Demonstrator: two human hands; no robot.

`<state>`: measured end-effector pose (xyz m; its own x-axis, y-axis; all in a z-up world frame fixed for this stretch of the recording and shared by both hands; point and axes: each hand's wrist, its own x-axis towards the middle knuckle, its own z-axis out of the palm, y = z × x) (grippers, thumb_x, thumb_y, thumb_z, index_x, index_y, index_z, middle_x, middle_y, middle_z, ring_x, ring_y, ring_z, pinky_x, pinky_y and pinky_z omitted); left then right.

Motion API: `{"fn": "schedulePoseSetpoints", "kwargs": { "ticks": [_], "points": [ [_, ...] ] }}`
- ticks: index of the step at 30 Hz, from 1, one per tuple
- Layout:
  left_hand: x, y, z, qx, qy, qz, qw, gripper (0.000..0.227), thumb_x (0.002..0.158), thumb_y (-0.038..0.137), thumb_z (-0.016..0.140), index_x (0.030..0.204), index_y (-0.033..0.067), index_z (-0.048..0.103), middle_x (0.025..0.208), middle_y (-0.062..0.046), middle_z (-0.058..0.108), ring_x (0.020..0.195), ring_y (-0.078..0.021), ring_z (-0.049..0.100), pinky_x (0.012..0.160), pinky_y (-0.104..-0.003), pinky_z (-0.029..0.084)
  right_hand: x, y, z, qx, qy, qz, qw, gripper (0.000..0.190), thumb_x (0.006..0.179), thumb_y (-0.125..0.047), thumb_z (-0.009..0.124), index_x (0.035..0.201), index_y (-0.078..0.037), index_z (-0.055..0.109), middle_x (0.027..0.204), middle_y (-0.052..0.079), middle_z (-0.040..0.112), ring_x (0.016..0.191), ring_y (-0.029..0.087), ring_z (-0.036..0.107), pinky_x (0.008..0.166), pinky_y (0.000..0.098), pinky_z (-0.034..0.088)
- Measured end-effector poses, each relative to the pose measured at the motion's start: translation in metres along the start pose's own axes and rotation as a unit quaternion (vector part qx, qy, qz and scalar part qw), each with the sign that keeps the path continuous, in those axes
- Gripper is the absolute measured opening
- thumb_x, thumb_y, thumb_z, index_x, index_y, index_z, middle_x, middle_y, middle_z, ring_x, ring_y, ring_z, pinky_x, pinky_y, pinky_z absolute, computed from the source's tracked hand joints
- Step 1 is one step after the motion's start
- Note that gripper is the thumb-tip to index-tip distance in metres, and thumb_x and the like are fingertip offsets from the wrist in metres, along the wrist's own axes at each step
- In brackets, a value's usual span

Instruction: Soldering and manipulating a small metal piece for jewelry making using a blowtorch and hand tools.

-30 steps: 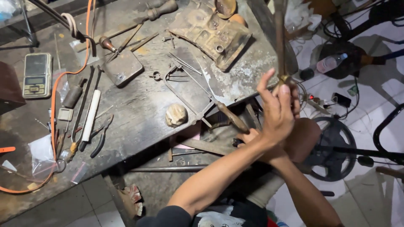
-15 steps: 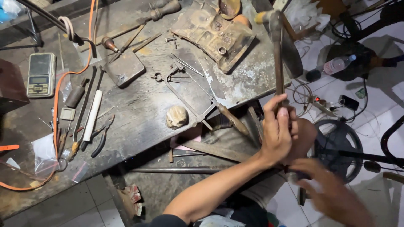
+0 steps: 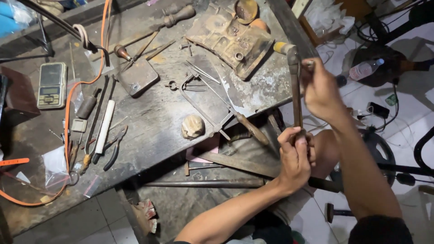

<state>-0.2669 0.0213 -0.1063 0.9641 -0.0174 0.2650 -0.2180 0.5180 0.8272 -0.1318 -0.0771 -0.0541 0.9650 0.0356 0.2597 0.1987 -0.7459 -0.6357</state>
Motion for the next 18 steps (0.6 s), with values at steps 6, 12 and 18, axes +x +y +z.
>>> {"fn": "schedulePoseSetpoints", "kwargs": {
  "ticks": [6, 12, 18],
  "points": [
    [-0.006, -0.001, -0.001, 0.01, -0.001, -0.022, 1.0, 0.022, 0.114, 0.008, 0.026, 0.134, 0.0018, 0.031, 0.063, 0.0, 0.058, 0.043, -0.0137, 0.053, 0.043, -0.023, 0.042, 0.011, 0.042, 0.047, -0.009, 0.058, -0.054, 0.997, 0.023, 0.095, -0.018, 0.087, 0.1, -0.002, 0.072, 0.081, 0.021, 0.072, 0.081, 0.045, 0.072, 0.073, 0.0453, 0.054],
    [-0.017, -0.018, 0.002, -0.011, 0.012, -0.032, 0.999, 0.024, 0.113, 0.008, 0.026, 0.137, 0.0031, 0.029, 0.073, -0.007, 0.06, 0.047, -0.0151, 0.055, 0.045, -0.025, 0.044, 0.027, 0.011, 0.055, 0.038, 0.064, -0.082, 0.994, 0.032, 0.105, -0.026, 0.072, 0.129, -0.005, 0.068, 0.11, 0.019, 0.072, 0.108, 0.041, 0.069, 0.097, 0.0499, 0.052],
    [-0.024, -0.031, 0.002, -0.006, 0.01, -0.03, 0.999, 0.025, 0.112, 0.004, 0.025, 0.137, 0.001, 0.03, 0.075, -0.007, 0.06, 0.046, -0.0147, 0.054, 0.045, -0.025, 0.044, 0.033, 0.02, 0.058, -0.062, 0.039, -0.018, 0.997, 0.039, 0.108, -0.042, 0.066, 0.132, -0.011, 0.064, 0.11, 0.014, 0.071, 0.109, 0.041, 0.067, 0.092, 0.0526, 0.051]
  ]
}}
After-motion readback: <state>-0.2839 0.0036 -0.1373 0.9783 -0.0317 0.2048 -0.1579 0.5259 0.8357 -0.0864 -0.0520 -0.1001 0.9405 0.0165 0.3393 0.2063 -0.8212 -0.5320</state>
